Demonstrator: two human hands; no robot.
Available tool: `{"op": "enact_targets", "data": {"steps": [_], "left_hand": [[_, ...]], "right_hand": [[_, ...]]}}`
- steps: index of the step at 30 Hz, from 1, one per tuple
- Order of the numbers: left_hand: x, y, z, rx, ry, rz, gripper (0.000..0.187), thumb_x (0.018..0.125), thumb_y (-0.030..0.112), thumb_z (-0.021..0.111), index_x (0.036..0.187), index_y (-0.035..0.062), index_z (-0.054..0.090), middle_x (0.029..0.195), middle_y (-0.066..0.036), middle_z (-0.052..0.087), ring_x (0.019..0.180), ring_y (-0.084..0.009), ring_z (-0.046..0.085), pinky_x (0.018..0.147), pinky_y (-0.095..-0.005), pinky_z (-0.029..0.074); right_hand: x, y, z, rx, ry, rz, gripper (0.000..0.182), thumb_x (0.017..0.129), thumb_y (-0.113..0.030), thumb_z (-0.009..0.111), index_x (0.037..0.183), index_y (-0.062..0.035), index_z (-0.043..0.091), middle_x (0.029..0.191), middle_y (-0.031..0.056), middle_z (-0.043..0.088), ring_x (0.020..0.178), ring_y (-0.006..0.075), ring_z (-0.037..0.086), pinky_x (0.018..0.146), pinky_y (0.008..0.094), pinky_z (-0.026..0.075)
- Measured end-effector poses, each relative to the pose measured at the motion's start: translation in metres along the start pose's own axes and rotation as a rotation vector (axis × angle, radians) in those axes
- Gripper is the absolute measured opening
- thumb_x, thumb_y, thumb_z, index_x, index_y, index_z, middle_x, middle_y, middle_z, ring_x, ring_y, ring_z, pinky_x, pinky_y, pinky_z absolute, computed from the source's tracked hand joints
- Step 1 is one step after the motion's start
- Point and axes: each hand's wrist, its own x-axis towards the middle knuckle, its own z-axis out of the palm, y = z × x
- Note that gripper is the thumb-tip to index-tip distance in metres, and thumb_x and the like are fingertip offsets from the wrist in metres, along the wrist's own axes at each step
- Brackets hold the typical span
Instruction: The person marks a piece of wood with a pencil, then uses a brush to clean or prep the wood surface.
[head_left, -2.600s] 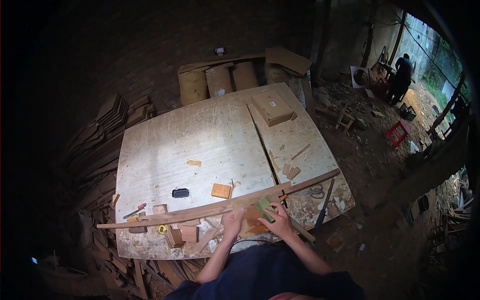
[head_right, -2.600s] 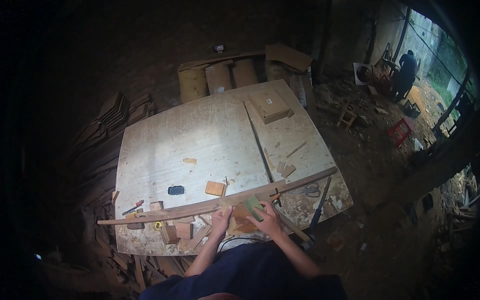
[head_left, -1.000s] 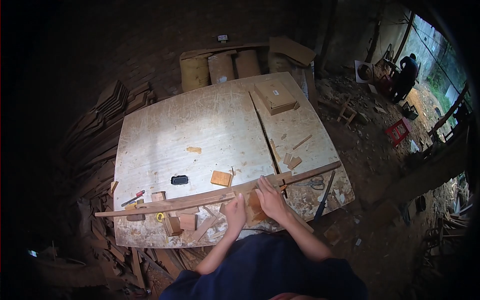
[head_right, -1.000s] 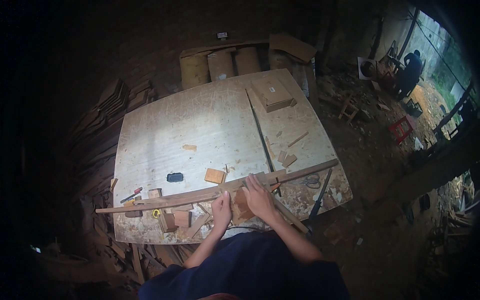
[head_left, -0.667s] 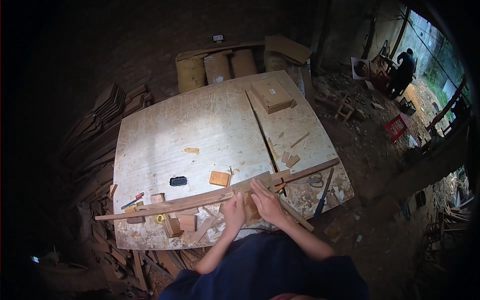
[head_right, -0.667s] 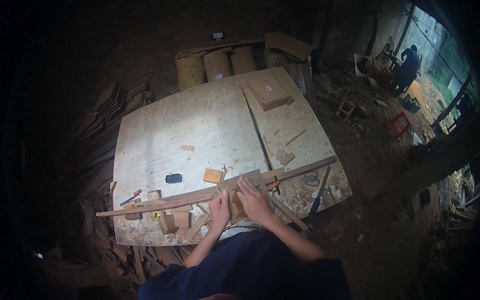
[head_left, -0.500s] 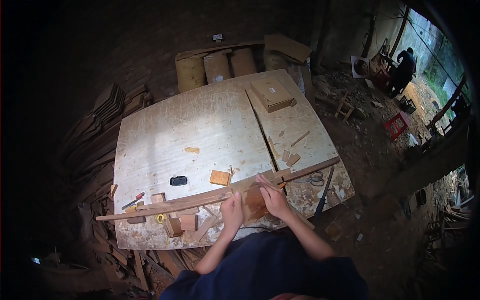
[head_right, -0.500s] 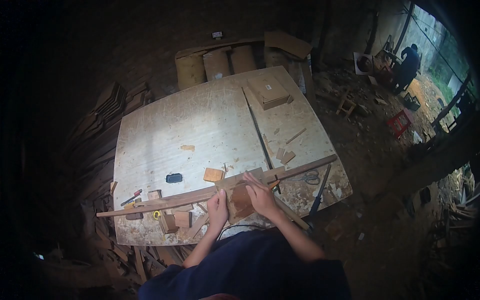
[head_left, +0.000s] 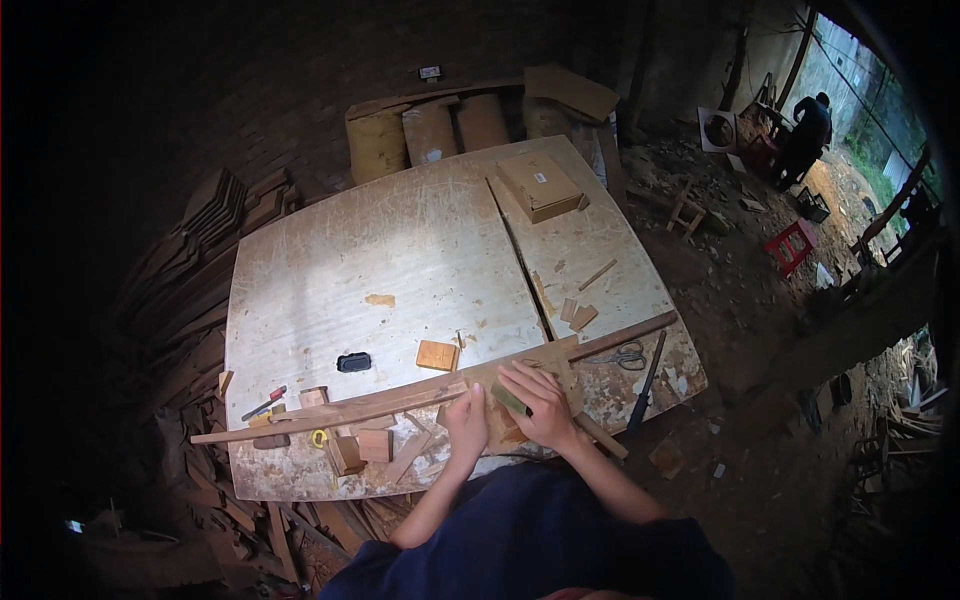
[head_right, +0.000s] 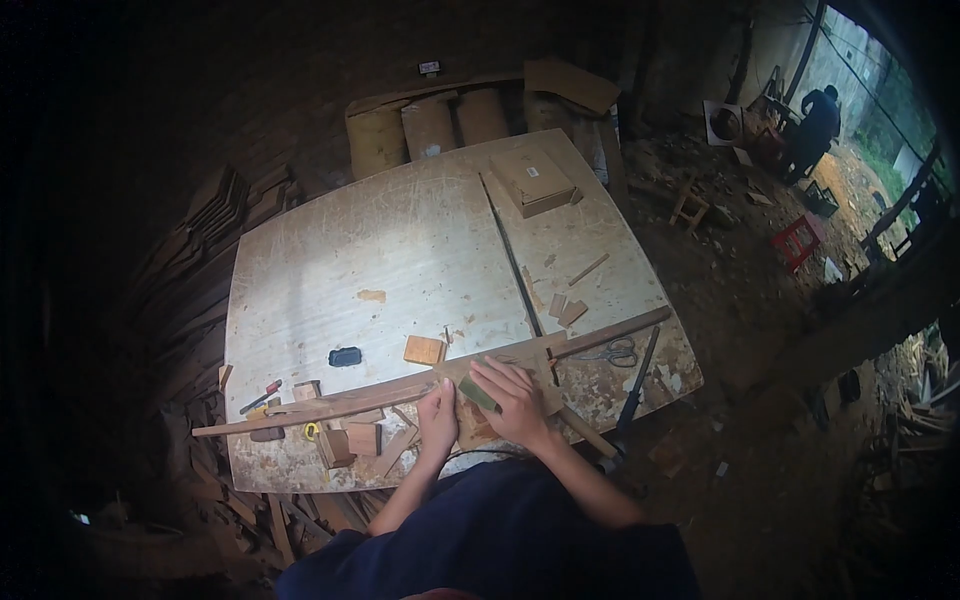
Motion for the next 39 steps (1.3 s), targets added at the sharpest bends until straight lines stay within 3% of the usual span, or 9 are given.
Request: {"op": "enact_targets", "data": {"steps": [3,11,17,29,39], "left_hand": [[-0.003,0.004,-0.001,0.010,-0.065,-0.042,0.044,0.113,0.030,0.050,0.100,-0.0056,0.073,0.081,-0.002,0.069,0.075,-0.0055,0.055,0.069,-0.0272,0.047],[-0.003,-0.001,0.001,0.044,-0.079,-0.039,0.045,0.113,0.030,0.050,0.096,-0.0059,0.072,0.080,-0.001,0.068,0.075,-0.0056,0.054,0.069,-0.0278,0.047],[-0.002,0.003,0.001,0.038,-0.078,-0.017,0.045,0.113,0.030,0.051,0.095,-0.0061,0.071,0.077,0.000,0.066,0.073,-0.0056,0.051,0.068,-0.0279,0.046],[-0.009,0.011,-0.001,0.042,-0.059,-0.025,0.045,0.113,0.030,0.052,0.095,-0.0064,0.071,0.074,0.000,0.064,0.072,-0.0060,0.050,0.066,-0.0284,0.045],[-0.010,-0.002,-0.001,0.060,-0.071,-0.037,0.045,0.113,0.030,0.052,0.095,-0.0064,0.071,0.074,-0.001,0.064,0.072,-0.0061,0.050,0.065,-0.0287,0.045]], "right_hand": [[-0.005,0.010,0.007,-0.010,0.060,-0.023,0.035,0.090,-0.007,0.073,0.124,-0.0014,0.073,0.129,0.0133,0.072,0.128,0.0328,0.064,0.108,0.0476,0.048],[-0.011,0.007,0.010,0.119,0.180,0.127,0.035,0.093,0.005,0.064,0.127,0.0013,0.069,0.126,0.0191,0.072,0.119,0.0359,0.069,0.102,0.0434,0.055],[-0.011,0.011,0.010,0.091,0.132,0.069,0.035,0.093,0.006,0.062,0.127,0.0015,0.069,0.127,0.0185,0.072,0.122,0.0359,0.068,0.104,0.0443,0.055],[-0.019,0.005,0.016,0.130,0.078,0.121,0.034,0.092,-0.001,0.070,0.126,0.0003,0.070,0.129,0.0175,0.071,0.128,0.0351,0.065,0.106,0.0442,0.053],[-0.024,0.003,0.019,0.138,0.116,0.121,0.033,0.092,-0.001,0.071,0.125,0.0019,0.070,0.124,0.0178,0.069,0.119,0.0358,0.068,0.100,0.0420,0.056]]}}
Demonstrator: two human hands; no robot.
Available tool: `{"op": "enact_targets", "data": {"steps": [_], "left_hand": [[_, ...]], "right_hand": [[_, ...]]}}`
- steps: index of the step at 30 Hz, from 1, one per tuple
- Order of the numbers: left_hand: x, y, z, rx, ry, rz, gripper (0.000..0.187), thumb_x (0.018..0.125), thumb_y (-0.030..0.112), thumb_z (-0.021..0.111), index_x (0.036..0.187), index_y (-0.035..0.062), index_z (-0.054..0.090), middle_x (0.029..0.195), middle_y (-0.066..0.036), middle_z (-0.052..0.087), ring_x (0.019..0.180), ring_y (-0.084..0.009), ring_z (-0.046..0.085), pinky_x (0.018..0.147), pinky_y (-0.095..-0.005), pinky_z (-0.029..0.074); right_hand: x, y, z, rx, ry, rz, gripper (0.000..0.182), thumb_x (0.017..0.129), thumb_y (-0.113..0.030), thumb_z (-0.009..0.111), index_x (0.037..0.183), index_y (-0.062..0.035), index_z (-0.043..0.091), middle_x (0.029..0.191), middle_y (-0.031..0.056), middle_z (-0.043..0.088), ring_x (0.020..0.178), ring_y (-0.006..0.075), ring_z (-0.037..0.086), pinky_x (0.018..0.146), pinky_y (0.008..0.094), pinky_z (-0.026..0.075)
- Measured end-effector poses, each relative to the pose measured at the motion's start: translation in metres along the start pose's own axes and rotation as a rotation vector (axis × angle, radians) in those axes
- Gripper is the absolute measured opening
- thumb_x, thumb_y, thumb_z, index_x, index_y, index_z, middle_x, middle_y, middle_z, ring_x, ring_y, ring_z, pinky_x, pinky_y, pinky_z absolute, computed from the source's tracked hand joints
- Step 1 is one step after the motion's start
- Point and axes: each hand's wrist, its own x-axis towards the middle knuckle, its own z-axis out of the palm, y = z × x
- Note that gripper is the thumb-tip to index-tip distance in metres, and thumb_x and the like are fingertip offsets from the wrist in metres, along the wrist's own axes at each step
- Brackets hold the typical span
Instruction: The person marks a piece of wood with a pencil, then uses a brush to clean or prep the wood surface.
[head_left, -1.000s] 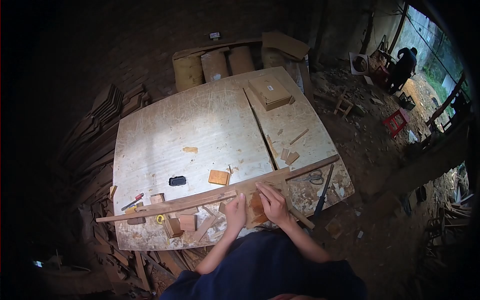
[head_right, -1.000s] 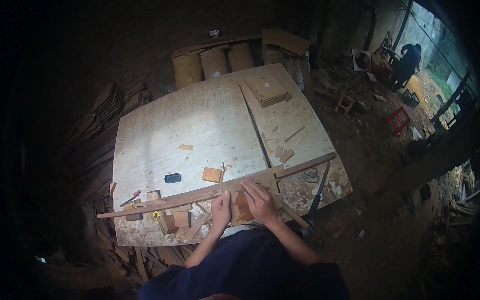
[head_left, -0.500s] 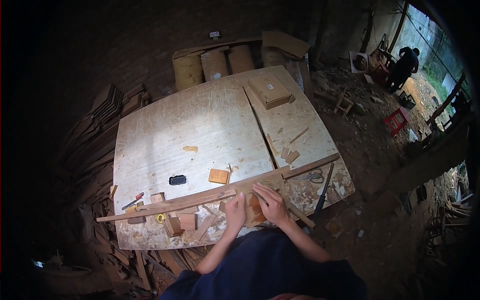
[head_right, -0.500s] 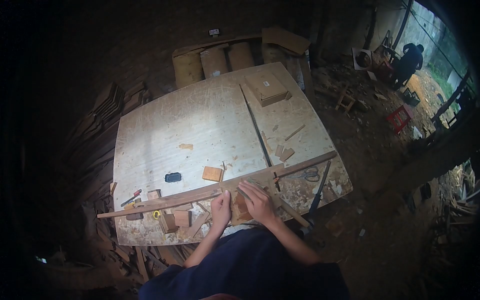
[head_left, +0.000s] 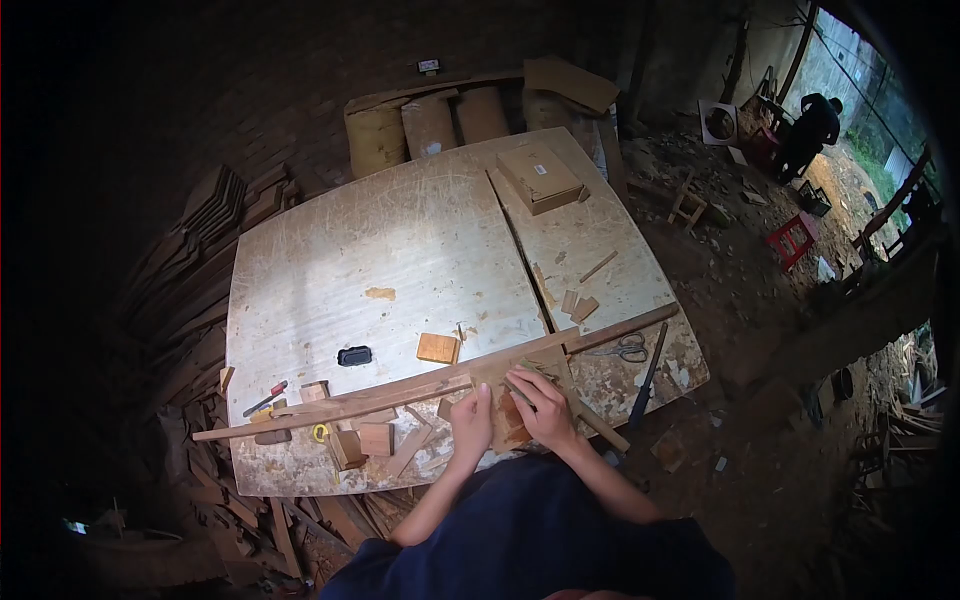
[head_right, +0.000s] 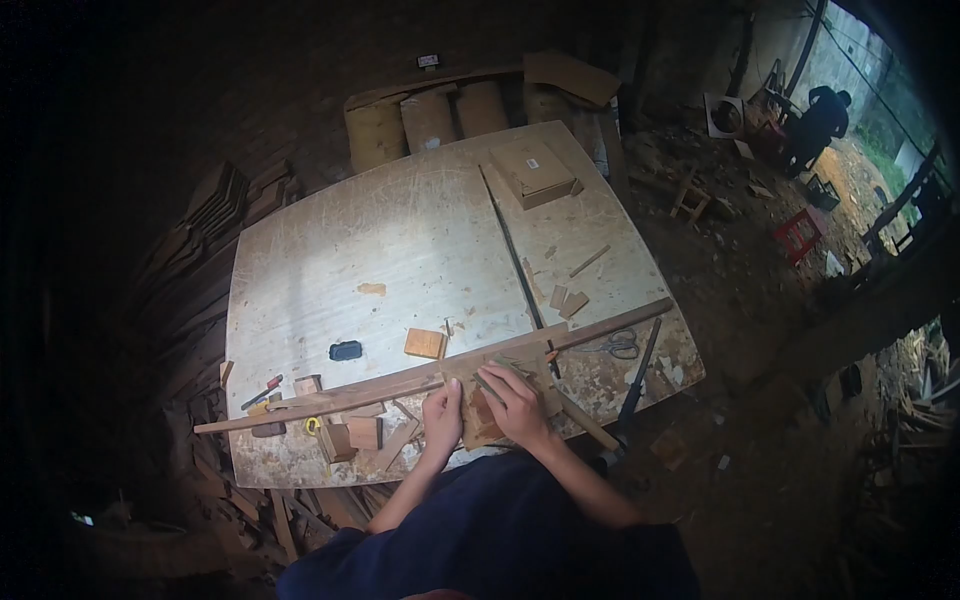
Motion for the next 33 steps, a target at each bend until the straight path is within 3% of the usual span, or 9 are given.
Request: {"op": "enact_targets", "data": {"steps": [15,24,27,30,33], "left_hand": [[-0.003,0.006,0.004,-0.090,0.049,0.027,0.047,0.113,0.032,0.053,0.090,-0.0052,0.070,0.070,0.001,0.060,0.068,-0.0060,0.047,0.061,-0.0283,0.041],[-0.005,0.007,0.000,-0.018,0.043,0.008,0.051,0.113,0.033,0.053,0.078,-0.0035,0.062,0.064,0.003,0.052,0.064,-0.0061,0.042,0.057,-0.0299,0.037],[-0.005,0.011,0.001,-0.024,0.059,0.015,0.051,0.113,0.033,0.053,0.080,-0.0038,0.064,0.064,0.003,0.053,0.064,-0.0063,0.042,0.057,-0.0298,0.037],[-0.005,0.007,-0.002,0.000,0.023,-0.030,0.042,0.112,0.029,0.053,0.098,-0.0052,0.072,0.067,-0.004,0.060,0.066,-0.0076,0.049,0.061,-0.0308,0.043],[-0.006,0.012,0.000,-0.017,0.039,-0.015,0.043,0.112,0.030,0.053,0.093,-0.0052,0.070,0.066,-0.004,0.057,0.065,-0.0075,0.047,0.060,-0.0311,0.042]], "right_hand": [[-0.003,-0.004,0.001,-0.009,-0.029,0.010,0.035,0.093,0.000,0.070,0.127,0.0022,0.069,0.128,0.0186,0.069,0.124,0.0356,0.066,0.104,0.0413,0.054],[-0.007,-0.001,0.006,0.009,-0.038,0.018,0.037,0.093,0.002,0.068,0.130,0.0022,0.068,0.130,0.0199,0.069,0.125,0.0363,0.066,0.105,0.0416,0.054],[-0.006,0.000,0.007,0.007,-0.041,0.015,0.036,0.094,0.001,0.068,0.130,0.0023,0.068,0.131,0.0201,0.069,0.125,0.0366,0.066,0.105,0.0423,0.054],[-0.007,0.001,0.007,0.005,-0.041,0.023,0.036,0.094,-0.001,0.068,0.130,0.0025,0.068,0.131,0.0204,0.069,0.126,0.0369,0.065,0.106,0.0434,0.053],[-0.008,0.002,0.009,-0.008,-0.042,0.027,0.036,0.095,-0.001,0.068,0.130,0.0023,0.068,0.133,0.0205,0.068,0.128,0.0368,0.064,0.106,0.0434,0.053]]}}
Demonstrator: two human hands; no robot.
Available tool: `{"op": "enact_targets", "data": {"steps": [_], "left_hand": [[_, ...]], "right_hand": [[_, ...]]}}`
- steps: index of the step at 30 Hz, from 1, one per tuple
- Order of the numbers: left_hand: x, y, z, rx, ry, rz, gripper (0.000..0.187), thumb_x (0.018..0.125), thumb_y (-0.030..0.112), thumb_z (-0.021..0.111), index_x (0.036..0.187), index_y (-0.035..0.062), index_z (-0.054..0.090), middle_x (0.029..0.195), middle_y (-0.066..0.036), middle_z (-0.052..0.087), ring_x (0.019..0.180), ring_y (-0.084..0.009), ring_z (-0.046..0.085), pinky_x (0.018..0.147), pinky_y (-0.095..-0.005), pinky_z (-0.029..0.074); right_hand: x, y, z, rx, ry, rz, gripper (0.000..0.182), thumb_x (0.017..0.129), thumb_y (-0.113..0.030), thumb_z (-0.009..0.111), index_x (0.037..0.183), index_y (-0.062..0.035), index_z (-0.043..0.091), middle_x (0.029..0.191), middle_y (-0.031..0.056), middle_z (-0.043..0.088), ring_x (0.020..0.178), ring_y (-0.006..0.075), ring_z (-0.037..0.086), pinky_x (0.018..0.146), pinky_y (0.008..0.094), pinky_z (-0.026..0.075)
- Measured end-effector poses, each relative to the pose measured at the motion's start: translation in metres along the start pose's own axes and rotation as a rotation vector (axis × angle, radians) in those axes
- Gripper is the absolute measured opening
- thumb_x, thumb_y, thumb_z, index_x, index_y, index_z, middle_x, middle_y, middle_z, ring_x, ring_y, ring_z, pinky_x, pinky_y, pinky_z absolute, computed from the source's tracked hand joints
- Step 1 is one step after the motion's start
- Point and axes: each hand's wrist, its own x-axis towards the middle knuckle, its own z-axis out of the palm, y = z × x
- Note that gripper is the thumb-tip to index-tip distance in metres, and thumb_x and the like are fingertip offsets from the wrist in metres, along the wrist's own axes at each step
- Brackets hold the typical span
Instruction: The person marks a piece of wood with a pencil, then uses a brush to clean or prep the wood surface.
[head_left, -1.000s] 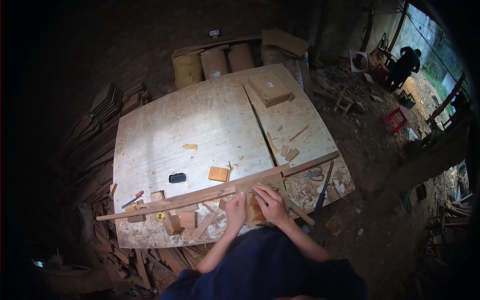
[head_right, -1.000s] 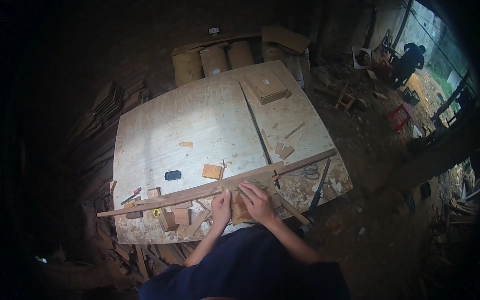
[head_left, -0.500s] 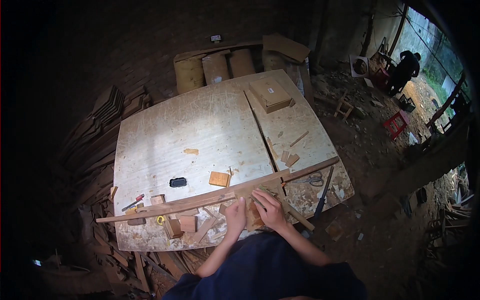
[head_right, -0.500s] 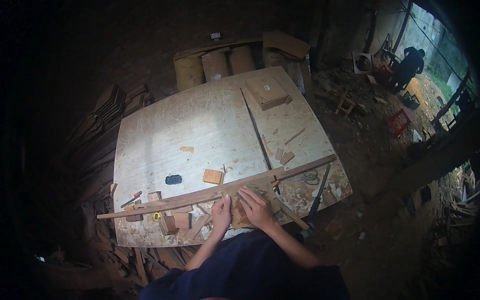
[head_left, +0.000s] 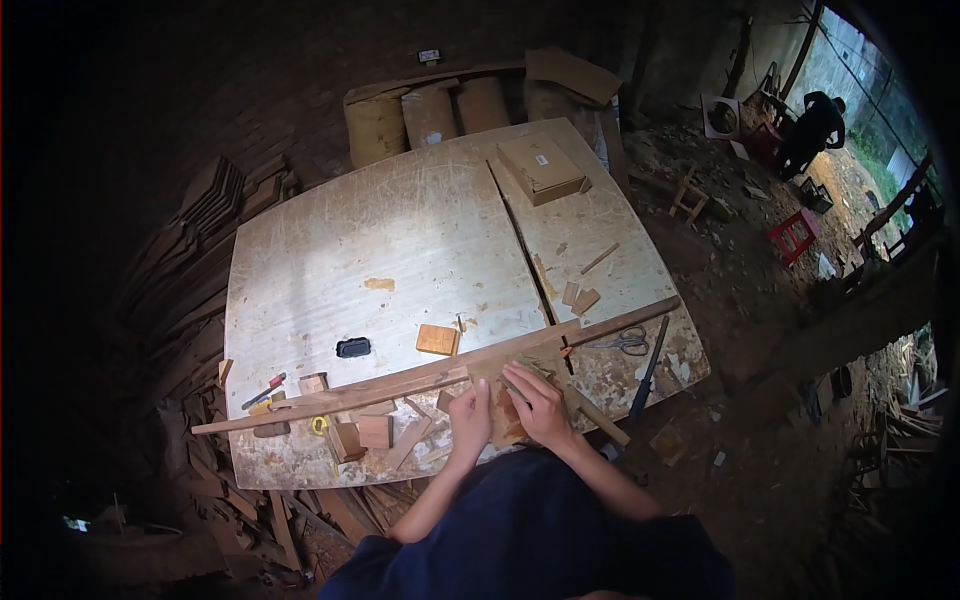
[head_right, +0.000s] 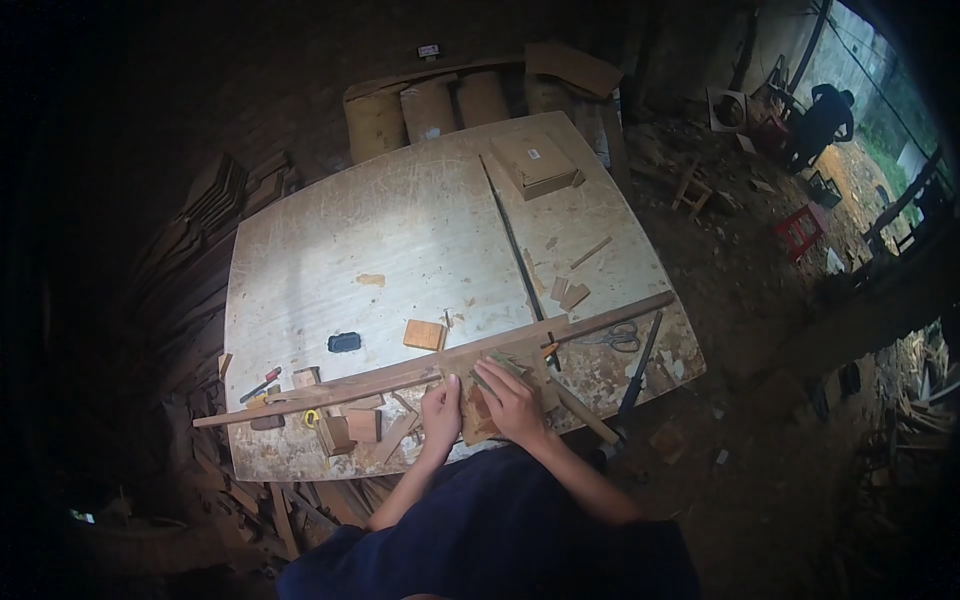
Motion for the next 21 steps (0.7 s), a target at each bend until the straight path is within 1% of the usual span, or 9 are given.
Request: {"op": "enact_targets", "data": {"steps": [2,5,8,11,14,15,18,19,21], "left_hand": [[0.002,-0.011,0.001,0.007,-0.018,-0.012,0.044,0.112,0.030,0.053,0.090,-0.0049,0.068,0.064,-0.004,0.055,0.065,-0.0075,0.046,0.059,-0.0315,0.041],[0.001,-0.017,0.006,0.003,-0.011,0.009,0.045,0.112,0.030,0.053,0.086,-0.0045,0.065,0.063,-0.003,0.052,0.064,-0.0077,0.044,0.058,-0.0318,0.039],[0.002,-0.013,0.004,0.006,0.021,0.049,0.045,0.112,0.029,0.053,0.085,-0.0045,0.065,0.062,-0.004,0.052,0.063,-0.0078,0.043,0.057,-0.0318,0.039],[0.000,-0.003,0.004,0.005,0.022,0.026,0.045,0.112,0.029,0.052,0.087,-0.0050,0.066,0.063,-0.004,0.054,0.063,-0.0078,0.044,0.057,-0.0317,0.039],[0.005,-0.010,0.005,0.021,0.023,0.049,0.044,0.112,0.029,0.052,0.090,-0.0054,0.069,0.063,-0.005,0.057,0.063,-0.0079,0.046,0.058,-0.0317,0.041],[0.006,-0.007,0.004,0.034,0.026,0.067,0.044,0.112,0.029,0.052,0.091,-0.0055,0.070,0.064,-0.005,0.058,0.063,-0.0080,0.047,0.058,-0.0317,0.041],[0.003,0.008,0.003,0.007,0.035,0.050,0.048,0.113,0.032,0.052,0.090,-0.0063,0.070,0.068,-0.001,0.059,0.067,-0.0072,0.047,0.060,-0.0314,0.041],[0.000,0.006,0.002,0.039,0.023,0.037,0.048,0.113,0.032,0.052,0.090,-0.0064,0.070,0.069,-0.001,0.059,0.067,-0.0072,0.047,0.060,-0.0313,0.041],[0.002,0.005,0.004,0.096,-0.009,0.020,0.048,0.113,0.032,0.051,0.092,-0.0065,0.070,0.070,-0.002,0.060,0.068,-0.0071,0.048,0.061,-0.0313,0.041]], "right_hand": [[0.000,-0.001,0.001,-0.022,0.000,-0.005,0.036,0.095,0.000,0.067,0.131,0.0019,0.067,0.134,0.0206,0.068,0.130,0.0366,0.063,0.107,0.0435,0.053],[0.004,-0.011,-0.002,0.014,-0.055,-0.091,0.035,0.094,0.004,0.066,0.129,0.0031,0.069,0.132,0.0211,0.069,0.130,0.0364,0.064,0.107,0.0432,0.053],[0.006,0.011,-0.007,0.060,-0.049,-0.125,0.036,0.095,0.005,0.064,0.130,0.0030,0.068,0.132,0.0216,0.070,0.130,0.0373,0.063,0.107,0.0435,0.053],[0.012,0.023,-0.009,0.069,-0.016,0.232,0.035,0.096,0.005,0.062,0.131,0.0029,0.068,0.132,0.0219,0.070,0.131,0.0379,0.063,0.107,0.0429,0.053],[0.014,-0.010,-0.004,0.069,-0.078,0.021,0.033,0.098,0.003,0.061,0.131,0.0031,0.068,0.132,0.0227,0.069,0.130,0.0372,0.064,0.107,0.0420,0.053],[0.017,-0.017,-0.006,0.106,-0.097,-0.071,0.032,0.100,0.000,0.060,0.131,0.0032,0.068,0.133,0.0234,0.069,0.129,0.0362,0.065,0.105,0.0413,0.054],[0.024,0.009,-0.014,0.097,-0.034,0.102,0.032,0.101,-0.002,0.059,0.132,0.0040,0.067,0.132,0.0243,0.068,0.128,0.0357,0.065,0.104,0.0416,0.054],[0.026,0.018,-0.014,0.119,-0.019,0.294,0.032,0.102,-0.002,0.059,0.132,0.0038,0.066,0.133,0.0236,0.069,0.129,0.0359,0.064,0.104,0.0413,0.054],[0.020,0.012,-0.008,0.072,-0.027,0.233,0.032,0.102,-0.002,0.059,0.133,0.0034,0.066,0.133,0.0229,0.069,0.129,0.0355,0.064,0.104,0.0408,0.054]]}}
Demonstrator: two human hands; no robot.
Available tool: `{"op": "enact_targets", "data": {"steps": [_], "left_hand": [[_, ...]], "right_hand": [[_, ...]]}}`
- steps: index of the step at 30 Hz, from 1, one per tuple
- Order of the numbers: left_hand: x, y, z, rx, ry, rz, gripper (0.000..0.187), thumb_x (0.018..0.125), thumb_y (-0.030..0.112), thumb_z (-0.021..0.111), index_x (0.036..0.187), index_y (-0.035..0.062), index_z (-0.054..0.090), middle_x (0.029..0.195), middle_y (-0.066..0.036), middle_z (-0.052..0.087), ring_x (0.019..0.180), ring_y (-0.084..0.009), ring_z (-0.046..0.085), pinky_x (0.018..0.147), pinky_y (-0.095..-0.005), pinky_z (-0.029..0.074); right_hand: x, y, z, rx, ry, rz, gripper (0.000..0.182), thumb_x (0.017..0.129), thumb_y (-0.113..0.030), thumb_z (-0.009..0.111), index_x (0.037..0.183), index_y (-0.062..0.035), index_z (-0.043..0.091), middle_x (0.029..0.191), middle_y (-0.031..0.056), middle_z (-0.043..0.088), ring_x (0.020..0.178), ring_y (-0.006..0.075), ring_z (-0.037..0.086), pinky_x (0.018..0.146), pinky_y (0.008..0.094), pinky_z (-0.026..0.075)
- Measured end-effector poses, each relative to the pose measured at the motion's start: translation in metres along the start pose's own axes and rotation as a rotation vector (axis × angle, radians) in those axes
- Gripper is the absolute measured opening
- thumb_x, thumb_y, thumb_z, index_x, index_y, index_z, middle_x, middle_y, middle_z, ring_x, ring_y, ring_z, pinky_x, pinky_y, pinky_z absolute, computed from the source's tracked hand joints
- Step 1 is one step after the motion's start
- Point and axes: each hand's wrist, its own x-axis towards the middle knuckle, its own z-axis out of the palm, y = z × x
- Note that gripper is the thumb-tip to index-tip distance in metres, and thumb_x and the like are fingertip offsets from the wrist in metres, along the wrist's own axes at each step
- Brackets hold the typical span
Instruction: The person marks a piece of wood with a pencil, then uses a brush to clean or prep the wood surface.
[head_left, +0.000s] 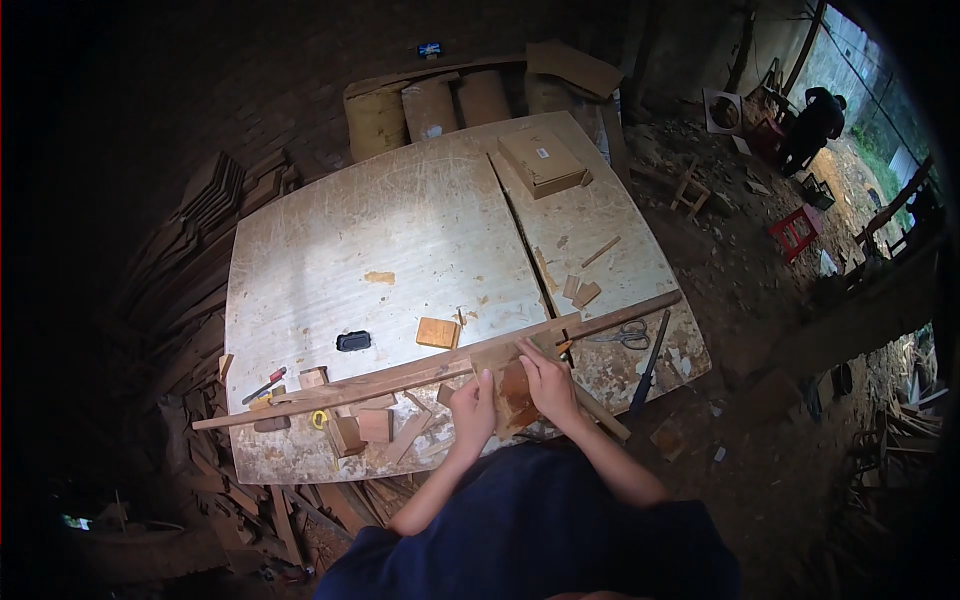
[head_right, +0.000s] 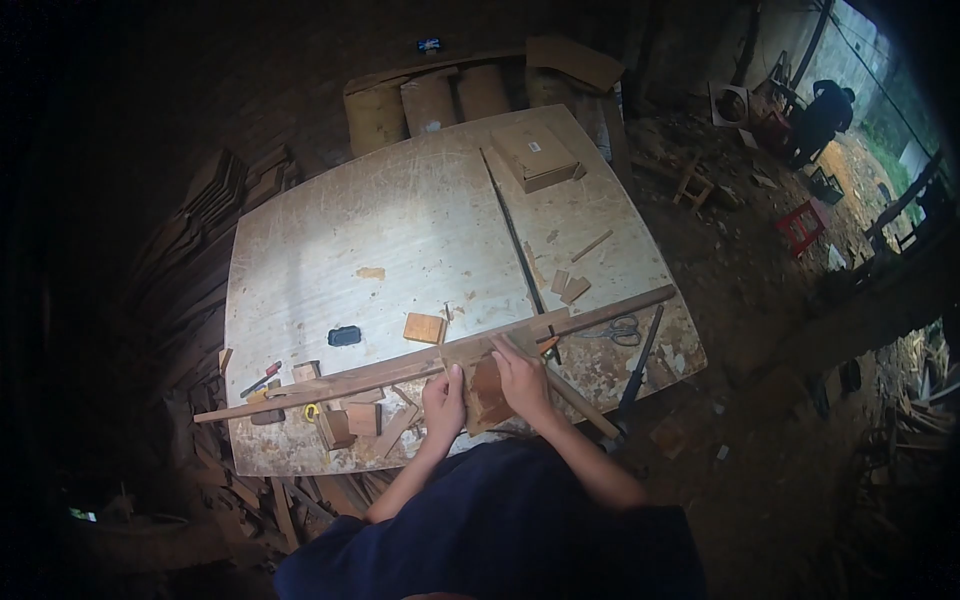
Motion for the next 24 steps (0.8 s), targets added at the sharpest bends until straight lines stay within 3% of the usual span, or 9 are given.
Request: {"op": "enact_targets", "data": {"steps": [2,5,9,13,15,17,21,23,24], "left_hand": [[0.003,-0.003,0.002,-0.027,0.016,0.017,0.047,0.113,0.032,0.052,0.092,-0.0066,0.070,0.070,-0.002,0.060,0.069,-0.0070,0.048,0.061,-0.0311,0.042],[0.003,-0.002,0.005,-0.105,0.039,0.040,0.047,0.113,0.031,0.052,0.093,-0.0065,0.071,0.069,-0.002,0.060,0.068,-0.0071,0.048,0.061,-0.0311,0.042],[0.000,-0.009,0.003,0.017,-0.036,-0.037,0.046,0.113,0.030,0.052,0.092,-0.0060,0.071,0.068,-0.002,0.060,0.066,-0.0070,0.048,0.060,-0.0310,0.041],[0.001,-0.002,0.009,-0.096,0.022,0.004,0.045,0.112,0.030,0.054,0.090,-0.0053,0.070,0.065,-0.002,0.058,0.065,-0.0070,0.047,0.059,-0.0306,0.041],[0.001,-0.005,0.006,-0.061,0.005,0.005,0.043,0.111,0.030,0.055,0.091,-0.0047,0.070,0.062,-0.005,0.058,0.062,-0.0078,0.048,0.057,-0.0313,0.041],[-0.002,-0.002,0.010,-0.052,0.015,-0.007,0.043,0.111,0.030,0.055,0.089,-0.0048,0.069,0.062,-0.005,0.057,0.062,-0.0081,0.047,0.057,-0.0314,0.040],[0.000,-0.008,0.012,-0.136,0.046,0.031,0.045,0.111,0.030,0.055,0.087,-0.0052,0.068,0.061,-0.005,0.054,0.062,-0.0085,0.046,0.056,-0.0317,0.040],[0.002,-0.012,0.007,-0.094,0.033,0.016,0.045,0.112,0.030,0.054,0.087,-0.0056,0.068,0.064,-0.004,0.055,0.063,-0.0079,0.045,0.057,-0.0310,0.039],[0.001,-0.010,0.004,-0.063,0.016,-0.002,0.045,0.112,0.030,0.053,0.088,-0.0061,0.068,0.066,-0.003,0.058,0.065,-0.0073,0.046,0.058,-0.0302,0.040]], "right_hand": [[-0.011,-0.012,0.012,-0.009,-0.002,-0.166,0.032,0.102,-0.002,0.059,0.133,0.0024,0.066,0.133,0.0219,0.069,0.129,0.0348,0.065,0.104,0.0406,0.054],[-0.010,-0.009,0.004,0.103,-0.064,-0.181,0.032,0.102,-0.003,0.059,0.133,0.0023,0.066,0.133,0.0229,0.069,0.130,0.0353,0.064,0.104,0.0410,0.054],[-0.001,0.004,0.000,-0.049,0.026,0.121,0.032,0.101,-0.003,0.062,0.132,0.0021,0.067,0.132,0.0240,0.069,0.128,0.0371,0.065,0.104,0.0435,0.055],[-0.012,-0.016,-0.004,0.022,-0.059,-0.230,0.032,0.101,-0.004,0.061,0.132,0.0016,0.067,0.133,0.0227,0.068,0.128,0.0361,0.064,0.104,0.0437,0.054],[-0.004,-0.001,-0.017,0.057,-0.050,-0.101,0.032,0.101,-0.004,0.061,0.132,0.0029,0.067,0.132,0.0223,0.069,0.129,0.0359,0.064,0.105,0.0436,0.054],[-0.003,0.019,-0.012,-0.014,0.016,0.216,0.033,0.101,0.000,0.060,0.133,0.0013,0.067,0.135,0.0215,0.068,0.133,0.0344,0.062,0.106,0.0404,0.053],[-0.019,-0.021,-0.001,0.033,-0.106,-0.165,0.033,0.101,-0.002,0.061,0.134,0.0014,0.067,0.135,0.0218,0.068,0.133,0.0348,0.062,0.106,0.0387,0.052],[-0.014,-0.007,-0.013,0.134,-0.173,-0.136,0.034,0.101,-0.002,0.062,0.134,0.0022,0.066,0.134,0.0220,0.068,0.133,0.0351,0.061,0.106,0.0380,0.052],[-0.011,0.012,-0.013,0.074,-0.090,0.018,0.035,0.100,-0.001,0.063,0.134,0.0028,0.066,0.134,0.0225,0.068,0.133,0.0364,0.061,0.106,0.0402,0.053]]}}
